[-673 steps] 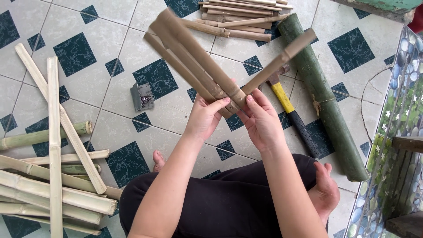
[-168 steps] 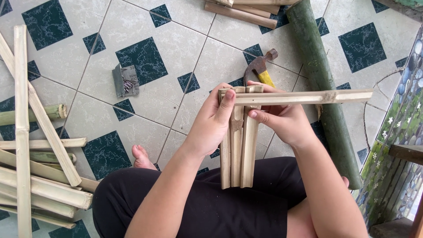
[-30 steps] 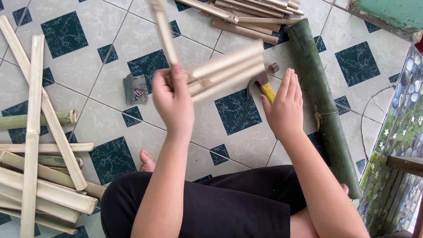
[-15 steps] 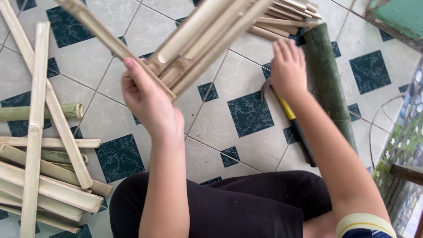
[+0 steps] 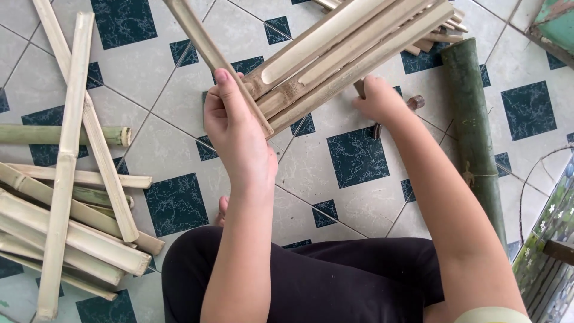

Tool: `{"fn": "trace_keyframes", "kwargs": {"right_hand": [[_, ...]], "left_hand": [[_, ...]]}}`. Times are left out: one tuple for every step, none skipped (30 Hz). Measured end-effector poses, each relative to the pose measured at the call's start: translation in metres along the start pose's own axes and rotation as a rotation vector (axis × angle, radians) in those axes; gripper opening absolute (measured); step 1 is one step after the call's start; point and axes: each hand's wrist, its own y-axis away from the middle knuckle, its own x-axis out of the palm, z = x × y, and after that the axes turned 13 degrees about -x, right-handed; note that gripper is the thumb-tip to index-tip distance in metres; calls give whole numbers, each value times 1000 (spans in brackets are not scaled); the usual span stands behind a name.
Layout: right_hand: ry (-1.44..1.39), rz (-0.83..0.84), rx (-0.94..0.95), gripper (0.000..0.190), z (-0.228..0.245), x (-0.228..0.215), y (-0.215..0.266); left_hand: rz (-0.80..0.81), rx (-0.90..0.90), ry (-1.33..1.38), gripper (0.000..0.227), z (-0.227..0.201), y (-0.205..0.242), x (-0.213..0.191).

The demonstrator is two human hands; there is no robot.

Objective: The person assembles a small bamboo stool by arranging bamboo poles and using a hammer to drive nails into the joints. They align the pieces, hammer the nails, and check the stability of the structure.

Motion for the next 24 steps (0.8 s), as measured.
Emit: {"fn": "trace_keyframes", "kwargs": {"right_hand": [[3,3,-6,27,18,-6,14],[-300,-25,25,22,36,-12,29],[-600,-50,50,21,55,-18,42],[-595,-44,39,21,64,-16,51],[-732,-56,112,18,72,-14,63],[-869,-67,187,17,80,-11,75],[-867,-67,180,17,84,-1,79],[-905,-42,261,25,87,10,83],[-946,-18,351,34,90,22,89],[-948,-20,352,34,91,29,90],[-920,-6,355,34,92,37,91],[-891,9,358,34,92,46,93],[-892,8,369,34,90,47,95],[-972,-10,370,29,89,49,97],[-1047,-28,365,25,87,49,98],[-1043,-30,371,25,84,48,101],[-986,-51,392,29,83,47,103],[-929,-72,412,34,81,46,106],[-929,-76,416,34,79,45,111],[-807,-130,375,36,77,44,116],[-684,-179,336,38,76,42,123],[-684,-181,342,38,80,34,129],[-809,-290,281,42,85,25,131],[-933,-399,216,46,89,15,135]], "left_hand": [[-6,2,4,41,2,-1,-2],[32,45,-2,46,5,-2,-4],[66,93,-4,51,6,-3,-6],[56,100,4,51,4,-1,-7],[58,105,-44,49,3,1,-7],[61,109,-91,47,2,3,-6],[58,115,-88,47,2,5,-9],[79,152,-133,41,4,7,-10],[104,183,-184,42,6,9,-12],[106,182,-187,42,8,7,-15],[251,263,-100,36,11,5,-18],[396,341,-10,37,15,3,-20],[400,331,-11,37,9,6,-19],[369,277,-47,27,3,9,-17],[337,228,-79,23,-3,11,-16],[340,223,-75,23,-4,11,-15],[337,144,-73,24,-5,10,-14],[333,65,-71,25,-7,10,-14],[339,62,-72,25,-4,7,-15],[419,-65,64,26,-1,4,-17],[494,-197,199,27,2,3,-18],[497,-202,199,27,8,1,-19],[457,-286,213,27,12,-2,-18],[417,-370,227,27,16,-5,-17]]}}
